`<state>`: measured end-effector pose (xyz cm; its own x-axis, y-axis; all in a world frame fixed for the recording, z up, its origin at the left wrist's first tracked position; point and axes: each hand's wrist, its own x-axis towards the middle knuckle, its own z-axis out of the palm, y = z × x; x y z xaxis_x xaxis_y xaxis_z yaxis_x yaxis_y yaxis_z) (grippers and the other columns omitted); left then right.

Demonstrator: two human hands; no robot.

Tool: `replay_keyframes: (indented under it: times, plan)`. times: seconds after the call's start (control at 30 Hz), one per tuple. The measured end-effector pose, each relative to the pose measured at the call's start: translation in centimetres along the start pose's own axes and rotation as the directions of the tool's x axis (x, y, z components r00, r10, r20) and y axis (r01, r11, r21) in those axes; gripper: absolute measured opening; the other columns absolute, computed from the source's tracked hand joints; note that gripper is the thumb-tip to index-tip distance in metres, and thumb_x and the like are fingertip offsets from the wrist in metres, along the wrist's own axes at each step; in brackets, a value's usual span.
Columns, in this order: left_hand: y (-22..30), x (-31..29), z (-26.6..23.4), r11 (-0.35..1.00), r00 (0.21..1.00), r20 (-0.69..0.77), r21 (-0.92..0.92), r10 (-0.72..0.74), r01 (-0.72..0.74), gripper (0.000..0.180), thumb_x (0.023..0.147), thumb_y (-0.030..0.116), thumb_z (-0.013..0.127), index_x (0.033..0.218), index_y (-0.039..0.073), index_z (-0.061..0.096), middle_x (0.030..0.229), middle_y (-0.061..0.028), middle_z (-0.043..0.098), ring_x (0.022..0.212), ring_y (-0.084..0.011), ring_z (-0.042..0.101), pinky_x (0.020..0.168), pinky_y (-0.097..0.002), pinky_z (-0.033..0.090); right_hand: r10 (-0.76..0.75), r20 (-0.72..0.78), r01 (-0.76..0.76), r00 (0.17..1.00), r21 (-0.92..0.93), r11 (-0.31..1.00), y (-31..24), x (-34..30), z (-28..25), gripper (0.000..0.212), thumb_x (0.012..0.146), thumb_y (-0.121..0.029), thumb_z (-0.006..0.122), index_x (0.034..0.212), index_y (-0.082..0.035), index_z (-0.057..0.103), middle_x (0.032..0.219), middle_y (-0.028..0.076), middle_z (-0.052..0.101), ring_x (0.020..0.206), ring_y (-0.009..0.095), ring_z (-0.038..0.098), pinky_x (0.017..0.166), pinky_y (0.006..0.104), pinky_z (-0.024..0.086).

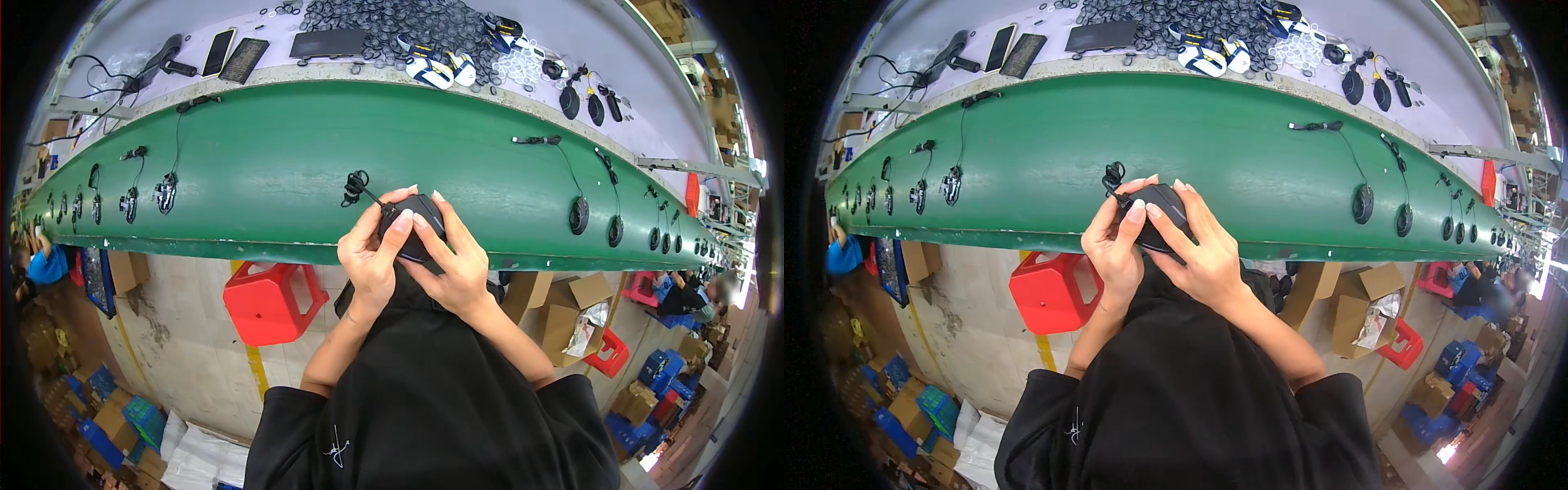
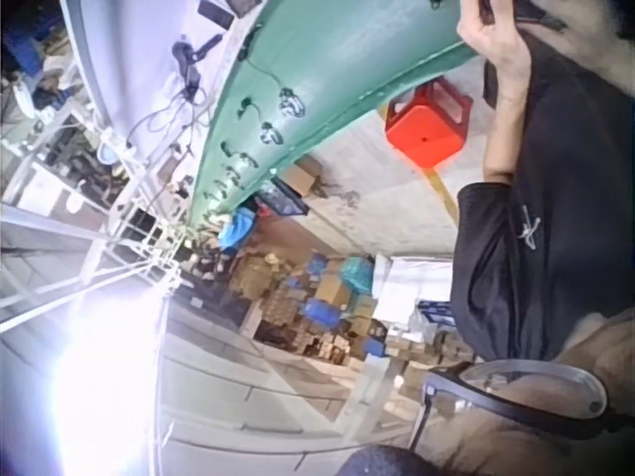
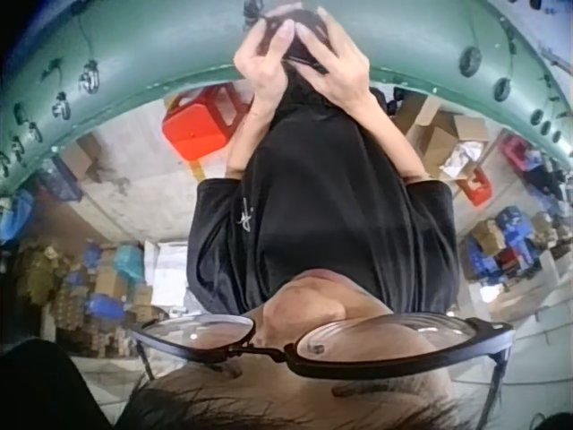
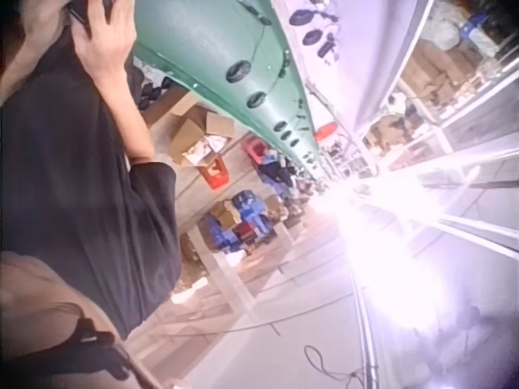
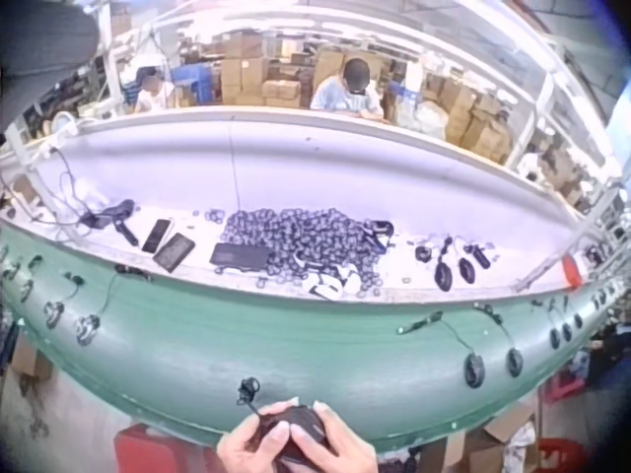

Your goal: The person assembles computer mice by taking mouse bases from a conveyor belt, retrieving top shells from a cardboard box, fitting the shells onto the bases by hand, and placing the assembled mice back onto the conveyor belt.

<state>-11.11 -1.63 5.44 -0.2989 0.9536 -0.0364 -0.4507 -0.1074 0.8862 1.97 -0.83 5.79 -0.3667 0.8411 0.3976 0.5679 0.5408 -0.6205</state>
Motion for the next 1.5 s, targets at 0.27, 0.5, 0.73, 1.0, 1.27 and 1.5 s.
replay_keyframes:
  times: [0.27, 0.5, 0.73, 1.0, 1.27, 1.5]
  plan:
    - [1.1, -1.0, 0.7, 0.976, 0.987, 0.002, 0.149, 0.159, -0.157, 0.026, 0.087, 0.002, 0.066, 0.110, -0.011, 0.062, 0.112, -0.0218, 0.065, 0.100, -0.0202, 0.064, 0.090, -0.0318, 0.051, -0.030, -0.040, 0.038, 0.999, 0.219, 0.975, 0.3, -0.4, -0.2, 0.070, 0.054, -0.004, 0.081, 0.121, -0.011, 0.063, 0.133, 0.030, 0.049, 0.116, 0.046, 0.055, 0.092, 0.0456, 0.050]
    - [0.6, 0.3, -1.7, 0.934, 0.998, 0.029, -0.352, -0.056, 0.062, 0.023, 0.090, 0.010, 0.063, 0.106, -0.007, 0.064, 0.108, -0.0257, 0.066, 0.099, -0.0271, 0.066, 0.090, -0.0368, 0.052, 0.367, 0.108, -0.355, 0.924, 0.597, 0.719, -1.5, 0.6, -1.4, 0.068, 0.069, -0.014, 0.085, 0.126, 0.008, 0.054, 0.128, 0.024, 0.055, 0.116, 0.032, 0.059, 0.096, 0.0383, 0.048]
    - [-0.2, 1.3, -4.5, 0.903, 0.959, 0.284, -0.413, 0.003, 0.119, 0.031, 0.088, 0.021, 0.067, 0.105, -0.005, 0.065, 0.106, -0.0262, 0.066, 0.099, -0.0399, 0.065, 0.095, -0.0524, 0.047, 0.278, 0.236, -0.336, 0.931, 0.264, 0.904, -1.6, 1.6, -4.1, 0.053, 0.065, -0.016, 0.087, 0.109, 0.002, 0.063, 0.102, 0.012, 0.070, 0.091, 0.023, 0.069, 0.083, 0.0315, 0.053]
    - [-3.3, 0.8, -4.8, 0.675, 0.964, 0.264, -0.716, 0.028, 0.177, 0.028, 0.087, 0.024, 0.068, 0.105, 0.002, 0.066, 0.107, -0.0175, 0.066, 0.102, -0.0334, 0.063, 0.092, -0.0531, 0.047, 0.140, 0.177, -0.184, 0.974, 0.259, 0.948, -2.6, 2.3, -4.6, 0.050, 0.064, -0.014, 0.085, 0.107, 0.000, 0.065, 0.106, 0.013, 0.069, 0.095, 0.027, 0.069, 0.081, 0.0322, 0.054]
    - [-1.4, 1.0, -4.2, 0.727, 0.966, 0.199, -0.637, -0.165, 0.255, 0.046, 0.090, 0.025, 0.066, 0.124, -0.004, 0.055, 0.123, -0.0221, 0.059, 0.114, -0.0322, 0.058, 0.100, -0.0455, 0.044, 0.453, 0.400, -0.574, 0.797, 0.736, 0.360, -0.9, 1.9, -3.6, 0.050, 0.082, -0.006, 0.073, 0.125, 0.007, 0.053, 0.112, 0.015, 0.066, 0.096, 0.021, 0.067, 0.084, 0.0348, 0.056]
    - [0.1, 1.8, -2.6, 0.944, 0.928, 0.330, -0.324, 0.171, -0.059, 0.068, 0.075, 0.011, 0.077, 0.132, -0.011, 0.046, 0.136, -0.0279, 0.048, 0.129, -0.0386, 0.046, 0.106, -0.0470, 0.039, 0.261, 0.780, -0.426, 0.570, 0.551, -0.717, 2.4, -1.8, -1.4, 0.032, 0.096, -0.024, 0.056, 0.114, 0.002, 0.056, 0.113, 0.018, 0.063, 0.100, 0.030, 0.066, 0.083, 0.0488, 0.058]
